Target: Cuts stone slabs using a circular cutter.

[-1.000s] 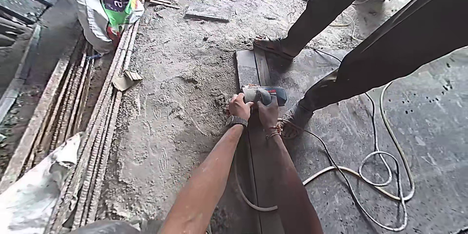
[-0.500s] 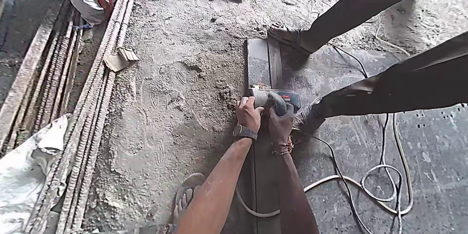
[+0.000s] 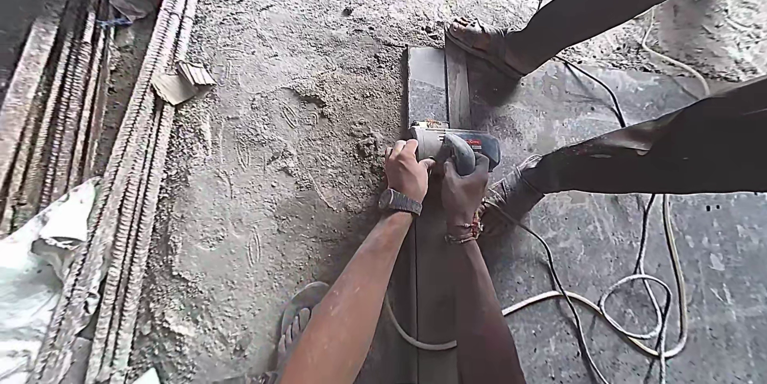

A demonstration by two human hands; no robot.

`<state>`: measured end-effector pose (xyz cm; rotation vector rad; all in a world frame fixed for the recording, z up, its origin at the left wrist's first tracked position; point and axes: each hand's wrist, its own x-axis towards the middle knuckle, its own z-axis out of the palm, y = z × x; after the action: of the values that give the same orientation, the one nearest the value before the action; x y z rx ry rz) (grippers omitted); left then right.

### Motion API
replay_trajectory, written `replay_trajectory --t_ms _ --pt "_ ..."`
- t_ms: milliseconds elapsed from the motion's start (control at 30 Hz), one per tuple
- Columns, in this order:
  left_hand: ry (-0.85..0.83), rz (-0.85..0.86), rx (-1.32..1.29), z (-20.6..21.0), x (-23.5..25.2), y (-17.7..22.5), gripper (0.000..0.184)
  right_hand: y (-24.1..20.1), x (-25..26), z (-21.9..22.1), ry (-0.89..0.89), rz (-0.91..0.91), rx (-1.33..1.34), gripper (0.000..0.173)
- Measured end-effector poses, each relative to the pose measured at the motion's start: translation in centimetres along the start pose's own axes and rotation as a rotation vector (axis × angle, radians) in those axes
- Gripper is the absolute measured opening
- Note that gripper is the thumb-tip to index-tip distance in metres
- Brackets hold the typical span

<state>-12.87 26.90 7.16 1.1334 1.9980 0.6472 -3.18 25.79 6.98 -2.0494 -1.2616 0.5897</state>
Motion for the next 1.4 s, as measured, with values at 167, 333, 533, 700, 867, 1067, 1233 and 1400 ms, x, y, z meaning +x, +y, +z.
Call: replay_trajectory --t_ms 167,333,533,700,867,1067,1233,1400 --pt "0.025 0.009 -0.008 0.2 0.2 0.2 0.048 0.1 0.2 0.2 0.004 -0.014 0.012 0.043" --pt "0.02 -0.007 0.006 0.1 0.4 0.4 0.05 0.1 0.3 0.5 0.021 -0.014 0.019 0.041" --pt "0.046 0.016 0.028 0.3 0.8 0.4 0.047 -0.3 0.5 0.6 0.038 -0.003 0.002 0.043" --pt "0.021 -0.003 0.016 0.1 1.3 0.6 0.048 -0.1 0.8 0.9 0.045 -0.021 -0.019 0.041" --pt "0.041 0.008 0.004 0.2 1.6 0.6 0.047 -0.5 0.9 1.0 0.049 -0.016 -0.048 0.041" --pt "0.04 -0.001 0.021 0.2 2.0 0.8 0.046 -0.8 1.2 1.2 0.062 -0.015 -0.068 0.043" --pt "0.042 0.004 0.031 0.3 2.4 0.7 0.047 -1.0 1.4 1.5 0.062 -0.01 -0.083 0.044" --pt "0.056 -0.002 0.022 0.4 2.8 0.9 0.045 -1.1 1.6 1.8 0.084 -0.026 -0.094 0.045"
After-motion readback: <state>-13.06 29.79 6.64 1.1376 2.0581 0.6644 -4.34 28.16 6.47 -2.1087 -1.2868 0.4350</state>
